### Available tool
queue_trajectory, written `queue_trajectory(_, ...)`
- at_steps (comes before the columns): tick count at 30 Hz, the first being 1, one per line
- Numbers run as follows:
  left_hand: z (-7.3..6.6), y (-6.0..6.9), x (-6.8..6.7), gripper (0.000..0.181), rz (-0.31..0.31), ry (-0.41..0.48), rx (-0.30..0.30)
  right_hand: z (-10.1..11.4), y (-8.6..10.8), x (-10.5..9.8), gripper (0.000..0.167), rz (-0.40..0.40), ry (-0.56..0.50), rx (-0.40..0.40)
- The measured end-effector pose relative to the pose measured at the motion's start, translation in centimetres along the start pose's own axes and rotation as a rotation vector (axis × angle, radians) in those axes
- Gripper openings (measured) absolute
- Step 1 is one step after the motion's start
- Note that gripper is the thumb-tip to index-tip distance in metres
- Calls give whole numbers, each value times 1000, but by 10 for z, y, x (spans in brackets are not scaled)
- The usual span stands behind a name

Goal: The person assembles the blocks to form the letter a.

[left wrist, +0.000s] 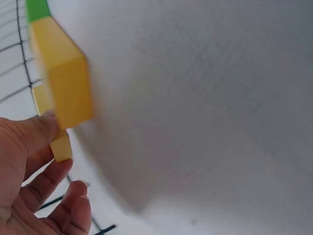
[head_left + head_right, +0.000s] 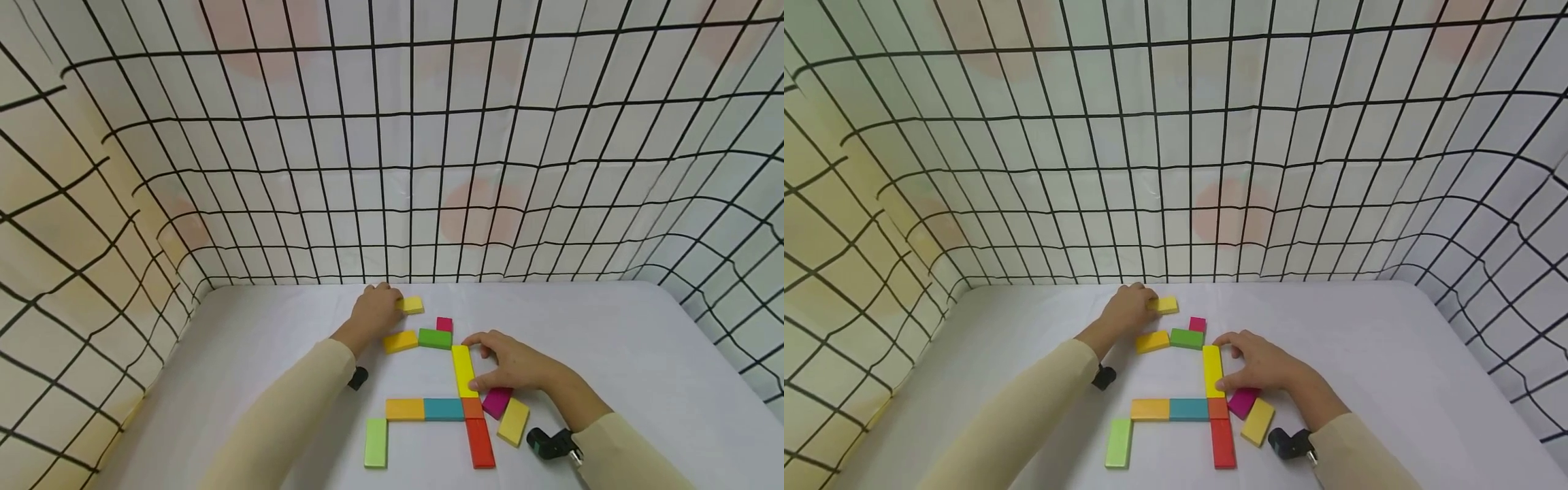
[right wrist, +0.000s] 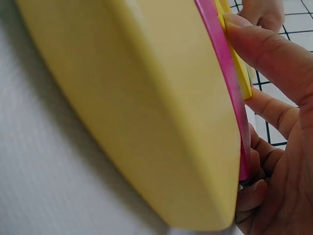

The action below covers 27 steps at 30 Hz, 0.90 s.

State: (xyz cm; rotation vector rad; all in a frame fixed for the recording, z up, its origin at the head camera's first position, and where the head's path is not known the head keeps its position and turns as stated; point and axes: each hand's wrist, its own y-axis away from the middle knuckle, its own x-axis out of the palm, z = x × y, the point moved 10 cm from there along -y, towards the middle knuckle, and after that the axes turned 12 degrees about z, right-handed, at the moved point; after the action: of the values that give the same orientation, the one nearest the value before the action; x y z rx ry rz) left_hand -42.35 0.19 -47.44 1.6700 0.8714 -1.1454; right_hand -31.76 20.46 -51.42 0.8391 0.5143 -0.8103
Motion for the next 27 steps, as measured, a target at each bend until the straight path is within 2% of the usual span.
queue_trajectory(6, -18, 28, -12, 38, -53, -87, 121, 0, 2, 1, 82, 2, 0, 4)
queue_trajectory(9, -30, 51, -15, 38, -62, -100, 202, -1, 4, 1, 81, 2, -5, 4)
queue_trajectory(13, -42, 84, -12, 36, -67, -133, 292, -3, 4, 3, 80, 4, -12, 6)
queue_trajectory(18, -51, 121, 1, 35, -65, -154, 377, -8, 2, 5, 80, -5, -12, 30)
queue_trajectory(24, -58, 165, 27, 34, -26, -133, 477, -9, 5, 5, 81, -11, -11, 40)
queue_trajectory(27, -66, 187, 36, 34, -28, -152, 551, -9, 7, 3, 81, -14, -12, 33)
